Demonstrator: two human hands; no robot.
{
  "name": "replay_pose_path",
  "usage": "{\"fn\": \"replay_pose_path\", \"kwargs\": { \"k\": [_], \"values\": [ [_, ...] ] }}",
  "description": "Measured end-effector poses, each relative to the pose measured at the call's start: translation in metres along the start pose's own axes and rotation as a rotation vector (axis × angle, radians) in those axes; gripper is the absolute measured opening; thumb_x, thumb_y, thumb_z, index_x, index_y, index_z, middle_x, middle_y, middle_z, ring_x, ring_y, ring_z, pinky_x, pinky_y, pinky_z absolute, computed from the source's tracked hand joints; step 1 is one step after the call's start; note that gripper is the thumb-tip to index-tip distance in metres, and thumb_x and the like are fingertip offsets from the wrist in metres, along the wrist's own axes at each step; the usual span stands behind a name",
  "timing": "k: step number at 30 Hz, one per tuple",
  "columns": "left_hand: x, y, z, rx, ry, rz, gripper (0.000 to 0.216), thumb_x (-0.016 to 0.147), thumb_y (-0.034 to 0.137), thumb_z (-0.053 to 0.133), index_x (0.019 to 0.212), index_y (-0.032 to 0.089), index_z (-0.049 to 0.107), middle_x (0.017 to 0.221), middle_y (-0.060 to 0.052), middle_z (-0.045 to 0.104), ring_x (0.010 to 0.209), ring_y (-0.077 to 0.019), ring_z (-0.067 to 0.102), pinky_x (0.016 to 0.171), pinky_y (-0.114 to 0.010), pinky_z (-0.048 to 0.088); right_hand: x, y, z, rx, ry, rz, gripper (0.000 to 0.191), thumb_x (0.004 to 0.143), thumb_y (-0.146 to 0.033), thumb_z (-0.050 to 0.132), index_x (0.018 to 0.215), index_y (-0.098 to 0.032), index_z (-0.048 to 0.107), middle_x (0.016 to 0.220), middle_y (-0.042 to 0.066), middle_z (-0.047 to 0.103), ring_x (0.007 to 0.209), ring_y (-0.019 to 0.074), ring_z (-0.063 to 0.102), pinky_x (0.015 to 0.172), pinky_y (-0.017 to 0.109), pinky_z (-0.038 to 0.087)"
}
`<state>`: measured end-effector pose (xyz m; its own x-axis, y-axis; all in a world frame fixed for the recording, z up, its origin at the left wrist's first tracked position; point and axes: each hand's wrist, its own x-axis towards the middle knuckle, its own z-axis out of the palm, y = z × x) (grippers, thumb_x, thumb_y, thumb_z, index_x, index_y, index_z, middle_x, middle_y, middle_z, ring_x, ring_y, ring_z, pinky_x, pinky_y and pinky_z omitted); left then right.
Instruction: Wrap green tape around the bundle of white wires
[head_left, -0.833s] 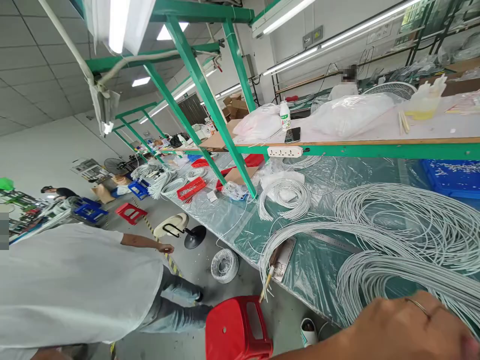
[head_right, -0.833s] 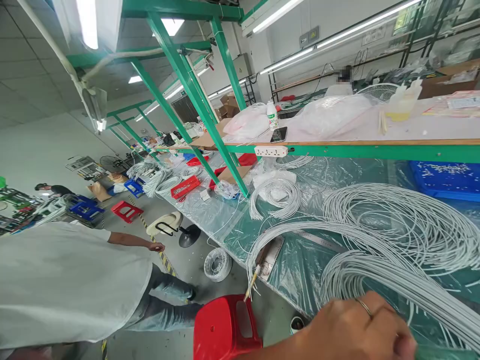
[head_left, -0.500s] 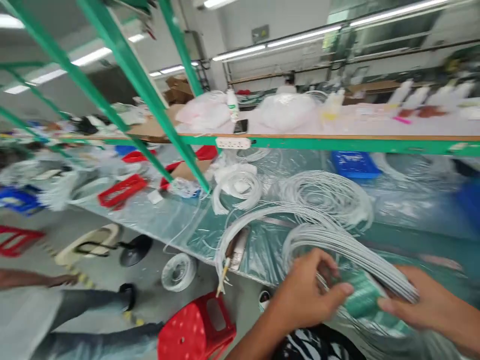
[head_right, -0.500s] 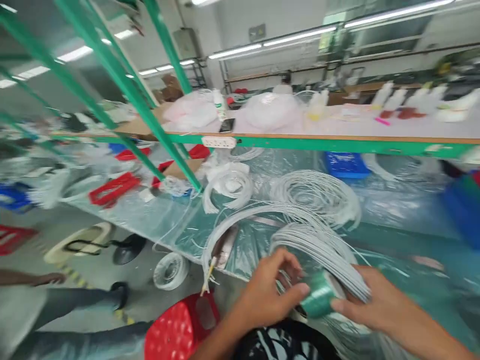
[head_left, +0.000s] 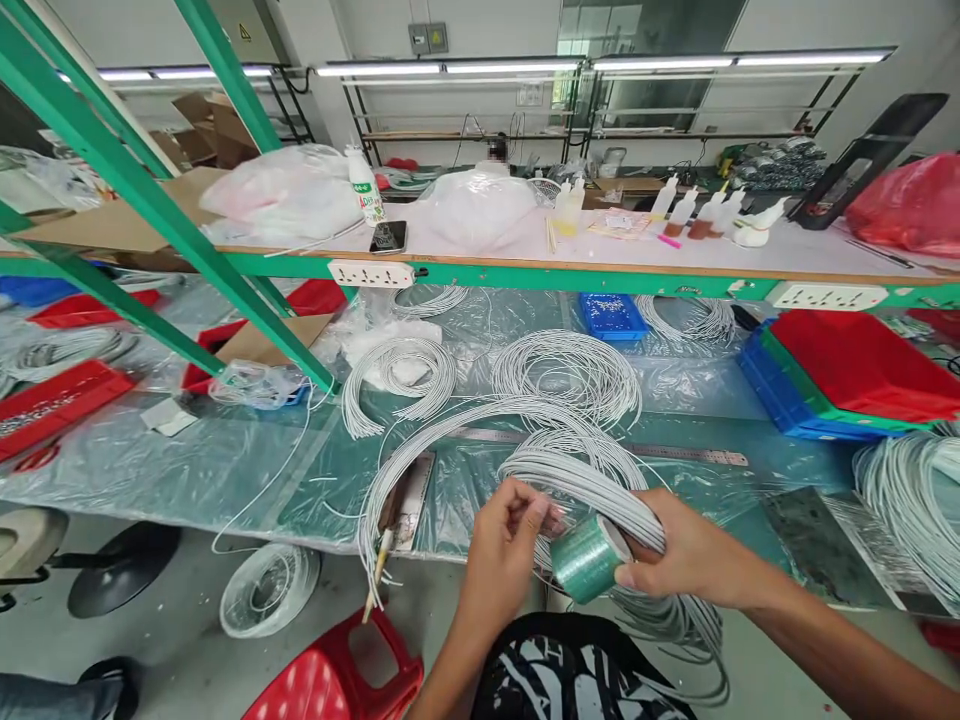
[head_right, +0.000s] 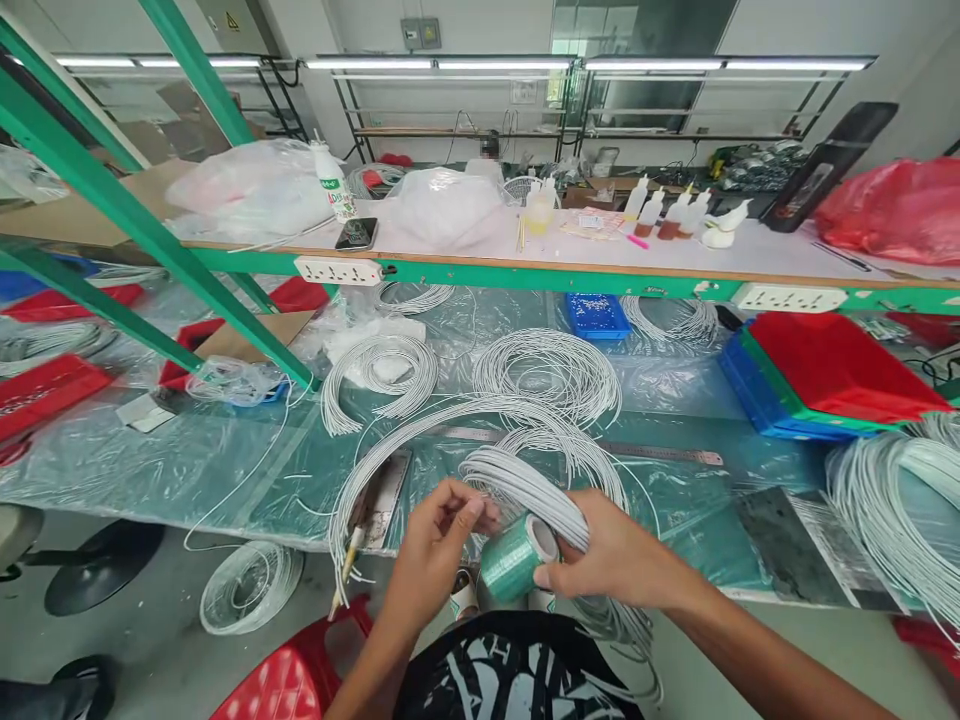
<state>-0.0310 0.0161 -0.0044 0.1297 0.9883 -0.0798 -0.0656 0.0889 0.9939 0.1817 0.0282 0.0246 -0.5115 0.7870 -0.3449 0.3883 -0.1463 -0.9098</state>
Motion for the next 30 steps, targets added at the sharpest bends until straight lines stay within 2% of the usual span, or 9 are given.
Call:
{"fn": "replay_pose_path", "kwargs": {
  "k": [3, 7, 10, 13, 17, 21, 25, 27, 30],
  "values": [
    [0.004, -0.013, -0.001, -0.204, 0.043, -0.145, 0.026, 0.088, 0.042, 0.064, 0.079, 0.019, 0.056, 0.082, -0.005, 0.072, 0.070, -0.0182, 0.067, 0.070, -0.029, 0.051, 0.005, -0.002, 0.007, -0.019, -0.006, 0.000, 0.025, 0.067, -0.023, 0.068, 0.066, -0.019, 0.043, 0.057, -0.008, 0.034, 0.054, 0.0083, 0.026, 0.049, 0.023, 0.018],
    [0.003, -0.035, -0.002, -0.460, 0.097, -0.299, 0.028, 0.087, 0.045, 0.066, 0.082, 0.021, 0.052, 0.083, -0.004, 0.074, 0.079, -0.0204, 0.070, 0.070, -0.028, 0.050, 0.015, 0.000, 0.015, -0.001, 0.000, -0.026, 0.024, 0.067, -0.020, 0.068, 0.069, -0.019, 0.044, 0.058, -0.008, 0.035, 0.055, 0.0081, 0.026, 0.049, 0.023, 0.018],
    [-0.001, -0.046, -0.007, -0.664, 0.144, -0.312, 0.027, 0.087, 0.044, 0.067, 0.086, 0.019, 0.057, 0.083, -0.005, 0.074, 0.079, -0.0195, 0.070, 0.073, -0.029, 0.050, 0.020, 0.003, 0.018, 0.011, -0.001, -0.008, 0.026, 0.067, -0.019, 0.069, 0.069, -0.020, 0.043, 0.056, -0.009, 0.034, 0.054, 0.0077, 0.025, 0.048, 0.023, 0.018],
    [-0.008, -0.054, -0.008, -0.826, 0.152, -0.317, 0.032, 0.086, 0.045, 0.068, 0.101, 0.017, 0.065, 0.097, -0.009, 0.074, 0.092, -0.0215, 0.069, 0.082, -0.031, 0.050, 0.023, 0.005, 0.018, 0.021, -0.015, 0.010, 0.027, 0.070, -0.021, 0.070, 0.070, -0.020, 0.043, 0.056, -0.010, 0.031, 0.053, 0.0076, 0.024, 0.048, 0.023, 0.017],
    [-0.016, -0.060, 0.008, -0.960, 0.098, -0.403, 0.042, 0.082, 0.047, 0.072, 0.105, 0.012, 0.071, 0.107, -0.013, 0.073, 0.106, -0.0269, 0.065, 0.089, -0.034, 0.049, 0.031, 0.005, 0.022, 0.047, 0.000, -0.011, 0.027, 0.069, -0.022, 0.070, 0.071, -0.020, 0.043, 0.057, -0.010, 0.030, 0.054, 0.0076, 0.023, 0.048, 0.023, 0.017],
    [-0.018, -0.062, 0.023, -0.985, 0.211, -0.431, 0.038, 0.078, 0.042, 0.078, 0.102, 0.013, 0.074, 0.102, -0.011, 0.073, 0.100, -0.0247, 0.064, 0.088, -0.032, 0.048, 0.042, 0.009, 0.025, 0.046, 0.009, -0.002, 0.027, 0.069, -0.024, 0.073, 0.071, -0.018, 0.047, 0.060, -0.008, 0.034, 0.056, 0.0080, 0.026, 0.050, 0.022, 0.021],
    [-0.020, -0.067, 0.012, -0.883, 0.322, -0.439, 0.039, 0.078, 0.047, 0.076, 0.100, 0.016, 0.073, 0.103, -0.009, 0.071, 0.097, -0.0231, 0.064, 0.087, -0.031, 0.047, 0.050, 0.021, 0.013, 0.135, 0.032, 0.067, 0.041, 0.070, -0.044, 0.079, 0.090, -0.015, 0.058, 0.058, -0.008, 0.037, 0.051, 0.0083, 0.030, 0.047, 0.022, 0.023],
    [-0.024, -0.073, 0.000, -0.758, 0.299, -0.473, 0.039, 0.077, 0.048, 0.074, 0.100, 0.017, 0.072, 0.103, -0.008, 0.070, 0.095, -0.0232, 0.062, 0.084, -0.031, 0.047, 0.052, 0.023, 0.002, 0.197, 0.075, 0.130, 0.042, 0.074, -0.050, 0.075, 0.091, -0.016, 0.057, 0.054, -0.010, 0.033, 0.045, 0.0073, 0.026, 0.043, 0.022, 0.022],
    [-0.028, -0.080, -0.018, -0.417, 0.176, -0.504, 0.032, 0.080, 0.045, 0.070, 0.101, 0.022, 0.072, 0.104, -0.006, 0.069, 0.100, -0.0256, 0.059, 0.089, -0.033, 0.042, 0.056, 0.016, -0.009, 0.191, 0.090, 0.168, 0.031, 0.080, -0.043, 0.069, 0.077, -0.019, 0.049, 0.051, -0.010, 0.031, 0.043, 0.0066, 0.023, 0.042, 0.022, 0.022]
  ]
}}
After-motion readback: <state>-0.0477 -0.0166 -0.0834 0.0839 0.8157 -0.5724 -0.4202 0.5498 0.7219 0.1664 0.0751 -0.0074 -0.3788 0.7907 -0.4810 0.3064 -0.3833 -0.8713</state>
